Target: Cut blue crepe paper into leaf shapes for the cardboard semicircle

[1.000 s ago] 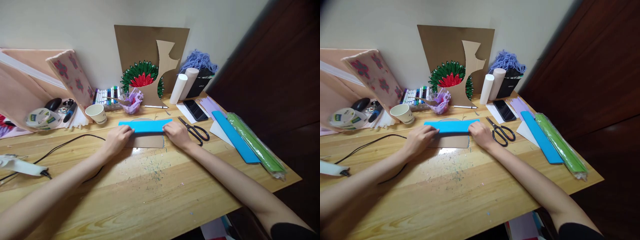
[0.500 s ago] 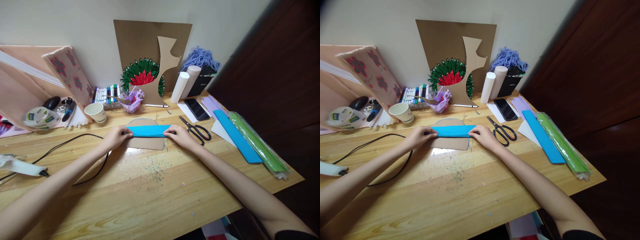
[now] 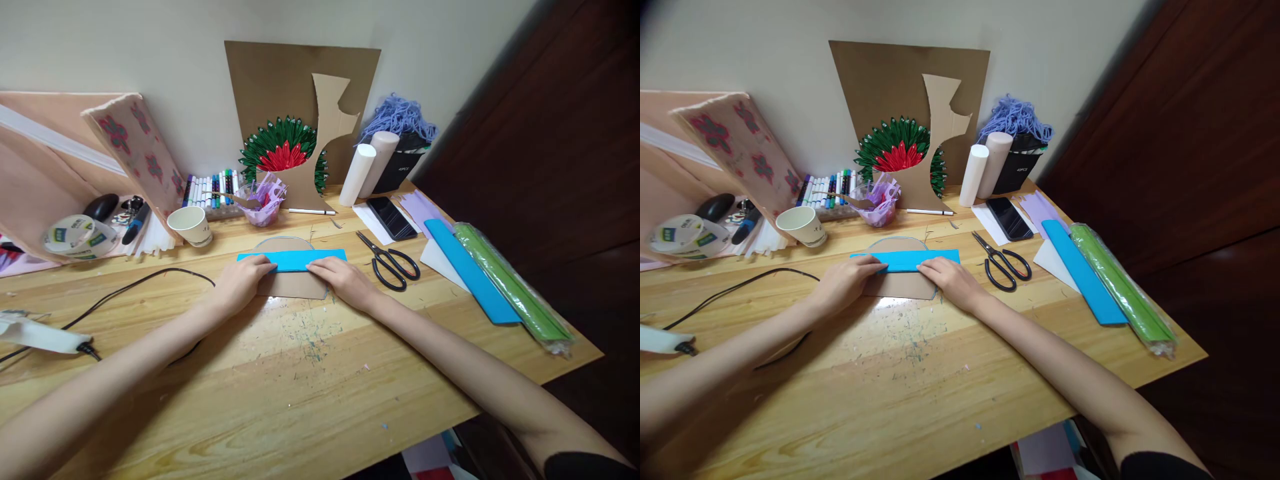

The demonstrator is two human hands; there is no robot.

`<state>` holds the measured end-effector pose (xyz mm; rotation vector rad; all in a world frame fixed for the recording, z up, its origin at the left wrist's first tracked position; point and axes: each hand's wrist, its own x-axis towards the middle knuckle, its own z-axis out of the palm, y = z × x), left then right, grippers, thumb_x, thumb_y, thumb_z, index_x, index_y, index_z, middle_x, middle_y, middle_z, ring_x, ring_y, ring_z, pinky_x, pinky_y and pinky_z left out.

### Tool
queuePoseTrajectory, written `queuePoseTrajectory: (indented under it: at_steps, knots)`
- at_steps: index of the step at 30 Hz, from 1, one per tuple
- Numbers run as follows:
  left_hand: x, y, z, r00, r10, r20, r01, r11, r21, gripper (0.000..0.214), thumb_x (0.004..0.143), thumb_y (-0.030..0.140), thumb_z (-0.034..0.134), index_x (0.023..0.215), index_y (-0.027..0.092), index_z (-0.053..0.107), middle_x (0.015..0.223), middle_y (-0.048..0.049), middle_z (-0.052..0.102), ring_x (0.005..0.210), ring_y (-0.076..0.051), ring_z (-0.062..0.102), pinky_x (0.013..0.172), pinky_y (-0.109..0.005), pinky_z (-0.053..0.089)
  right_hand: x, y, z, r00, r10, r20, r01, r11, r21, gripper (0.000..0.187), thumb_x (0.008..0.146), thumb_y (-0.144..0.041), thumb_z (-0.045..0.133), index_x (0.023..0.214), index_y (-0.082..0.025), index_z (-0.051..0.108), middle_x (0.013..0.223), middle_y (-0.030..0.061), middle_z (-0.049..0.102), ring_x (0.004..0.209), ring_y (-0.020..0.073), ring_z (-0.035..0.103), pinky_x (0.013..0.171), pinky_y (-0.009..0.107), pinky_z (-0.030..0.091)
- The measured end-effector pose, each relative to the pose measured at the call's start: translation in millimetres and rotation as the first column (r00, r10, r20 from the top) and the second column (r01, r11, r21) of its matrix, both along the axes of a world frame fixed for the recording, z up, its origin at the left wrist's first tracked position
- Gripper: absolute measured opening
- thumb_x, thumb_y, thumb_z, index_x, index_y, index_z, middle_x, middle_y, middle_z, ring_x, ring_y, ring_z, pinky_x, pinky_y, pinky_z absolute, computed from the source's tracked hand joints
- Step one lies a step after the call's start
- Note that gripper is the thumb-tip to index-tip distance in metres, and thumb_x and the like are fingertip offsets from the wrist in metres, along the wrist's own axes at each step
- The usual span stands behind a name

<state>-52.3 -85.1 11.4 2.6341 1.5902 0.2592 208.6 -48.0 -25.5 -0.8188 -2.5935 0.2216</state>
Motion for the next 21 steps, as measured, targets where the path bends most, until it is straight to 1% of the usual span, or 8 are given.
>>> queuePoseTrajectory:
  at_steps: [2,4,7,9,11,15,18,21]
  knots:
    - [4,-5,-2.8,0.991,-0.042,-0.125,0.041,0.999,-0.013,0.038,0.086,0.008,0.038,0.117,0.017,0.057,0.103,-0.0103,0.063,0.092,-0.024,0.06,0.066,-0.032,0.048,-11,-4,-0.2,0.998,0.058,0.04,-0.057,0.998,-0.038,0.042,0.091,-0.009,0.037,0.131,-0.019,0.046,0.128,0.0104,0.055,0.118,0.0215,0.049,0.097,0.04,0.043]
    - [6,-9,-4.9,0.976,-0.051,-0.21,0.048,0.999,-0.017,0.036,0.086,0.008,0.037,0.117,0.012,0.055,0.1,-0.012,0.062,0.089,-0.024,0.059,0.065,-0.032,0.048,-25,-9,0.7,0.995,0.088,0.054,-0.083,0.993,-0.079,0.048,0.09,-0.011,0.037,0.137,-0.02,0.038,0.137,0.01,0.047,0.126,0.0216,0.043,0.103,0.042,0.038]
    - [9,-12,-6.9,0.965,-0.069,-0.252,0.069,0.998,-0.008,0.032,0.087,0.012,0.038,0.114,0.011,0.055,0.097,-0.0118,0.062,0.084,-0.021,0.057,0.065,-0.03,0.048,-42,-18,2.7,0.991,0.113,0.067,-0.101,0.982,-0.161,0.055,0.091,-0.031,0.041,0.142,-0.015,0.028,0.145,0.013,0.033,0.135,0.0245,0.027,0.11,0.045,0.028]
    - [9,-14,-8.3,0.964,-0.058,-0.258,0.063,0.998,0.012,0.033,0.088,0.016,0.039,0.117,0.011,0.053,0.098,-0.0117,0.062,0.084,-0.021,0.056,0.063,-0.028,0.047,-42,-22,3.1,0.992,0.09,0.083,-0.071,0.975,-0.21,0.065,0.09,-0.045,0.041,0.143,-0.011,0.025,0.147,0.0149,0.027,0.137,0.0263,0.021,0.112,0.046,0.025]
    - [9,-17,-10.2,0.962,-0.032,-0.272,0.042,0.999,0.032,0.037,0.089,0.019,0.038,0.123,0.011,0.05,0.099,-0.0123,0.061,0.084,-0.022,0.055,0.059,-0.028,0.046,-30,-24,2.1,0.994,0.036,0.105,-0.011,0.973,-0.23,0.069,0.089,-0.05,0.04,0.143,-0.01,0.025,0.147,0.0159,0.025,0.137,0.0269,0.019,0.112,0.047,0.024]
    - [3,-18,-13.1,0.955,-0.031,-0.294,0.04,0.999,0.025,0.042,0.087,0.013,0.037,0.129,0.011,0.043,0.104,-0.0129,0.06,0.087,-0.023,0.055,0.061,-0.03,0.047,17,-24,-1.5,0.981,-0.122,0.152,0.15,0.971,-0.188,0.066,0.09,-0.048,0.039,0.142,-0.008,0.028,0.146,0.0169,0.026,0.136,0.0271,0.023,0.11,0.048,0.027]
    - [0,-14,-9.3,0.956,-0.056,-0.287,0.058,0.998,-0.001,0.046,0.084,0.005,0.04,0.128,0.014,0.044,0.102,-0.011,0.06,0.089,-0.023,0.057,0.062,-0.028,0.048,42,-21,-2.4,0.97,-0.186,0.155,0.207,0.97,-0.129,0.054,0.092,-0.038,0.039,0.138,-0.009,0.037,0.142,0.0176,0.036,0.133,0.0261,0.032,0.109,0.047,0.031]
    - [1,-7,-1.5,0.946,-0.113,-0.304,0.114,0.993,-0.016,0.04,0.083,0.002,0.037,0.119,0.011,0.051,0.097,-0.0127,0.06,0.082,-0.023,0.059,0.06,-0.03,0.049,42,-16,-1.0,0.97,-0.222,0.104,0.223,0.975,-0.006,0.041,0.091,-0.029,0.043,0.126,-0.01,0.052,0.133,0.0175,0.049,0.13,0.0282,0.037,0.107,0.05,0.032]
